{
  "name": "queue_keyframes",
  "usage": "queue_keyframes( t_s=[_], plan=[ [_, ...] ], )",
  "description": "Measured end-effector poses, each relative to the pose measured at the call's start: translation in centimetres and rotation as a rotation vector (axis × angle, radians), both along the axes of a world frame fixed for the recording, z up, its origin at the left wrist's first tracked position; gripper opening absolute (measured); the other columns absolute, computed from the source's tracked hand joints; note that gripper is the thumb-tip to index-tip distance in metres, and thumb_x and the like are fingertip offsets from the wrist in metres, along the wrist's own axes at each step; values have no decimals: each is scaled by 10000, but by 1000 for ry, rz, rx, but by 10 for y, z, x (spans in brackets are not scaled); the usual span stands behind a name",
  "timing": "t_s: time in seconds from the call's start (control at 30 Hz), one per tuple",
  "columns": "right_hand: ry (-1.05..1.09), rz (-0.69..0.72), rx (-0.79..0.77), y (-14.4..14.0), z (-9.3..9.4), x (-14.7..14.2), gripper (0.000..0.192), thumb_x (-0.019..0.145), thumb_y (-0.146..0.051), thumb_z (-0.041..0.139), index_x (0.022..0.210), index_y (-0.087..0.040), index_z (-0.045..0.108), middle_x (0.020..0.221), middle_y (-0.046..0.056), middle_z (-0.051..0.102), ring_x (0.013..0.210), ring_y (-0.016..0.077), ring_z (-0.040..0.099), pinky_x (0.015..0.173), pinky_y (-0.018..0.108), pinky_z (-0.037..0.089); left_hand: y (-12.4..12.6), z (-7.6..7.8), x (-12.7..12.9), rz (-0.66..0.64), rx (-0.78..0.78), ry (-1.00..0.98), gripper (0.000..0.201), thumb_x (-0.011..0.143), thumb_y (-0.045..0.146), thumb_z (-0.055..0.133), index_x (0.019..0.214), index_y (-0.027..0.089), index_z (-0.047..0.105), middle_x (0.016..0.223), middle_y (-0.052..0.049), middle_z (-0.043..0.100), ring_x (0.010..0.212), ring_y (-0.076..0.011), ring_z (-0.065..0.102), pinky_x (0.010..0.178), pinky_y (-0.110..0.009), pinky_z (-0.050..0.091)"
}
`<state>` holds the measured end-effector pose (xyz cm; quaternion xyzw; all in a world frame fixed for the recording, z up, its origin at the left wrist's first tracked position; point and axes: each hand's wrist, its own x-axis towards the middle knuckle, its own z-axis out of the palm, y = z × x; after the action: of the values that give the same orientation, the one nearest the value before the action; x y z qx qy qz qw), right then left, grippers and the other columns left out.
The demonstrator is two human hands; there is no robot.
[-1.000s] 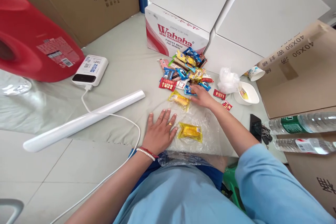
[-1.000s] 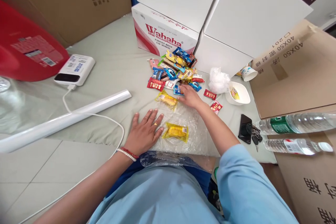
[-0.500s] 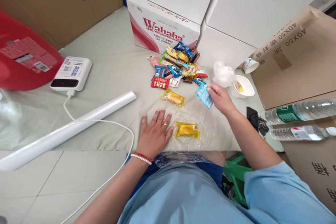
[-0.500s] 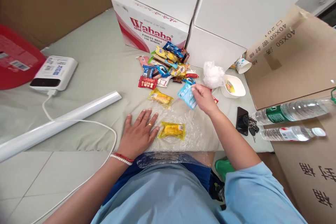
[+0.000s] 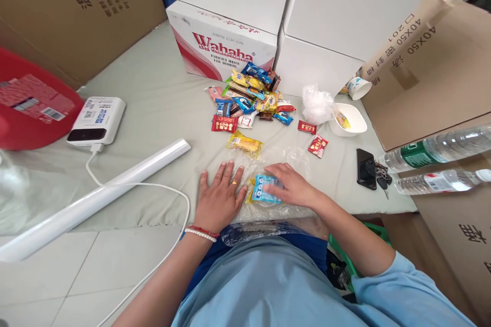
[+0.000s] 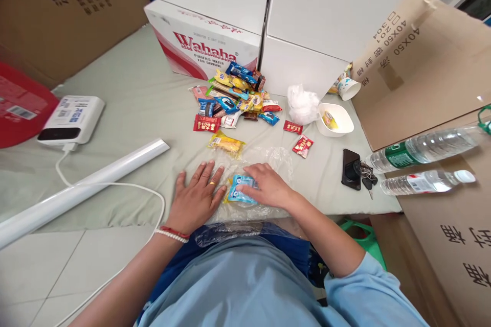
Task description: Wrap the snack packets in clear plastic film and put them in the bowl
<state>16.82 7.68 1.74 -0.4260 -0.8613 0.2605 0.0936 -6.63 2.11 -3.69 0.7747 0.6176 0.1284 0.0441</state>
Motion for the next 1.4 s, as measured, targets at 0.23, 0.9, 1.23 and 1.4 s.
queue_keyframes(
  t_s=[0.23,0.9,1.23,1.4],
  plan=[
    [-285,36,129,-34,0,-16,776,816,-341,827,1492,-165,489,1316,167,609,1225,366,503,1027,526,455,0,-1,1,0,2,23,576,1066,453,333,1582,222,442,1688,-142,336,1564,-335,334,1250,-694,124],
    [-9,74,85,-4,-13,13,893,838,-522,813,1575,-227,404,1485,175,518,1406,358,408,1164,565,367,-2,6,-9,44,-1,15,578,1068,436,320,1580,199,444,1682,-149,357,1555,-351,349,1229,-687,223],
    [-183,-136,108,-18,-6,-13,693,883,-425,758,1479,-175,505,1311,178,596,1239,363,495,1049,519,444,-22,1,-16,70,-12,53,565,1072,418,327,1597,228,416,1671,-141,377,1555,-353,346,1236,-731,105],
    [-234,-27,133,-11,1,-7,611,862,-331,737,1418,-161,549,1177,156,640,1127,337,531,1030,500,426,-26,0,-13,68,-7,47,562,1071,426,338,1600,252,412,1679,-137,358,1561,-348,336,1239,-723,110]
  ],
)
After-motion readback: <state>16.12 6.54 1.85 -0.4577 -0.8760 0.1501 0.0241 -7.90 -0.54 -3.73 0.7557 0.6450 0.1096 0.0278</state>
